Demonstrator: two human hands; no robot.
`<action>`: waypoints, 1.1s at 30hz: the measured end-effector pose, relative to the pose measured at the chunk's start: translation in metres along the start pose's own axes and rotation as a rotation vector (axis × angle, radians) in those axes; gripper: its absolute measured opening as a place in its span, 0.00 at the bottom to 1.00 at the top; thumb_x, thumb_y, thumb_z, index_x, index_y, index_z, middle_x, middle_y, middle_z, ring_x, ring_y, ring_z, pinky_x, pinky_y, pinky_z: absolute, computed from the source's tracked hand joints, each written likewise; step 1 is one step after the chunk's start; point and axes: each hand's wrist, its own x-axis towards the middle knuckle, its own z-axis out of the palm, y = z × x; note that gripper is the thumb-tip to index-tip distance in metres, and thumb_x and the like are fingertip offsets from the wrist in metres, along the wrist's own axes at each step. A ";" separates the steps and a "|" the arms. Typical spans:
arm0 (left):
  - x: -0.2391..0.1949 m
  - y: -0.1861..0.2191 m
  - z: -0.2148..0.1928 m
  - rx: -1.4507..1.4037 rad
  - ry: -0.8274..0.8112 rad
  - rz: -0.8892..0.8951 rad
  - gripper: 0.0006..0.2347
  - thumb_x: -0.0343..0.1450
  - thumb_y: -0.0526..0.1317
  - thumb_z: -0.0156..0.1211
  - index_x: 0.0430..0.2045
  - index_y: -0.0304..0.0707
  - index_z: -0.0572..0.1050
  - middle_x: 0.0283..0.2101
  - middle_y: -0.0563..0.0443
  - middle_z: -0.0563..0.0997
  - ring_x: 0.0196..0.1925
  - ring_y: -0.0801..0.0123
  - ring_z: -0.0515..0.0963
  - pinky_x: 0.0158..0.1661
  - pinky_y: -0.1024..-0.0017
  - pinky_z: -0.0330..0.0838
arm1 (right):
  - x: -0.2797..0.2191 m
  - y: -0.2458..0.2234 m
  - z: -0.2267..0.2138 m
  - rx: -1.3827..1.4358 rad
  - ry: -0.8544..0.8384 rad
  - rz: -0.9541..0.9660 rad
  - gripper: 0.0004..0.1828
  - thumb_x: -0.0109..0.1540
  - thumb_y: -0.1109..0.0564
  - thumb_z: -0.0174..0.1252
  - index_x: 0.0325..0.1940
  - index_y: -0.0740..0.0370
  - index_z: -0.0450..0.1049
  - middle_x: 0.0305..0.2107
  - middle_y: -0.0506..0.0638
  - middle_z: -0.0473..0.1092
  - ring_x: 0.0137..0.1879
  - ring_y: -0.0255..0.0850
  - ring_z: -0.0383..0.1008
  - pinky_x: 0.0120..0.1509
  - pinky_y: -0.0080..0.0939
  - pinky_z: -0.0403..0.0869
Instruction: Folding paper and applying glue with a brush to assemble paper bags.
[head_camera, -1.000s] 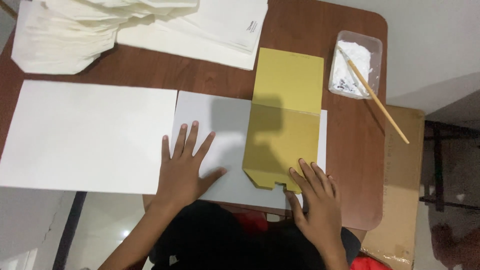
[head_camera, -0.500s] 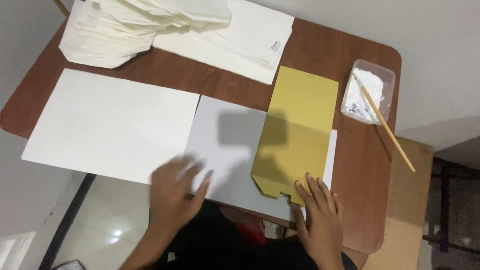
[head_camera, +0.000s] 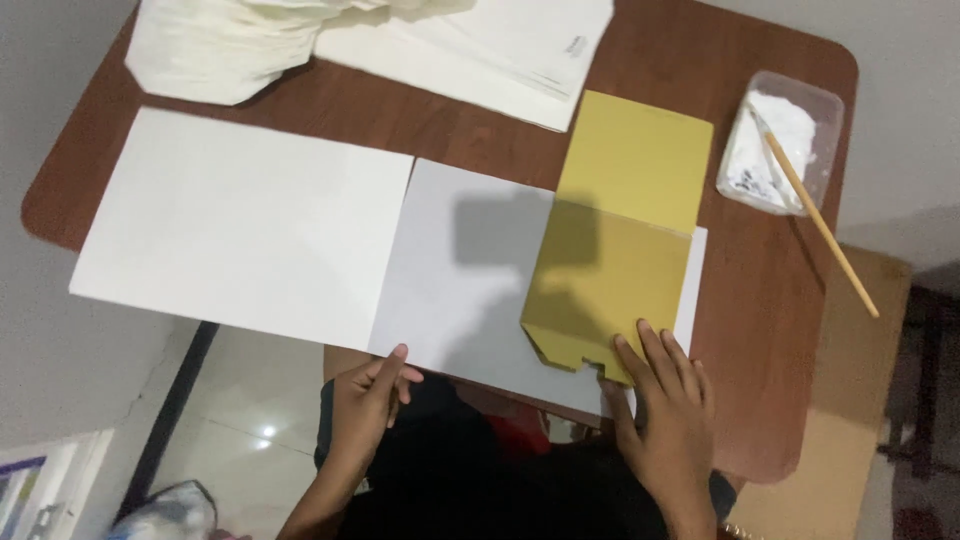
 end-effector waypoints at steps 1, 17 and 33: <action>-0.004 0.004 -0.001 0.007 0.009 -0.001 0.20 0.73 0.47 0.61 0.17 0.28 0.86 0.12 0.48 0.75 0.09 0.72 0.63 0.16 0.76 0.55 | -0.002 -0.001 -0.001 0.022 -0.015 0.005 0.28 0.67 0.44 0.47 0.72 0.43 0.65 0.74 0.44 0.57 0.80 0.46 0.52 0.78 0.58 0.50; -0.012 0.008 0.001 0.251 0.043 0.147 0.19 0.74 0.48 0.60 0.15 0.39 0.85 0.14 0.56 0.73 0.22 0.77 0.71 0.33 0.81 0.66 | 0.000 -0.006 -0.004 0.271 0.122 0.125 0.30 0.60 0.47 0.65 0.64 0.56 0.71 0.71 0.52 0.62 0.76 0.48 0.63 0.73 0.63 0.59; -0.015 -0.001 0.008 0.981 0.475 0.724 0.30 0.68 0.61 0.59 0.63 0.47 0.71 0.64 0.42 0.70 0.61 0.47 0.69 0.52 0.45 0.65 | -0.004 -0.001 -0.007 0.158 0.121 -0.046 0.23 0.57 0.42 0.68 0.56 0.40 0.78 0.63 0.38 0.70 0.69 0.43 0.69 0.69 0.49 0.57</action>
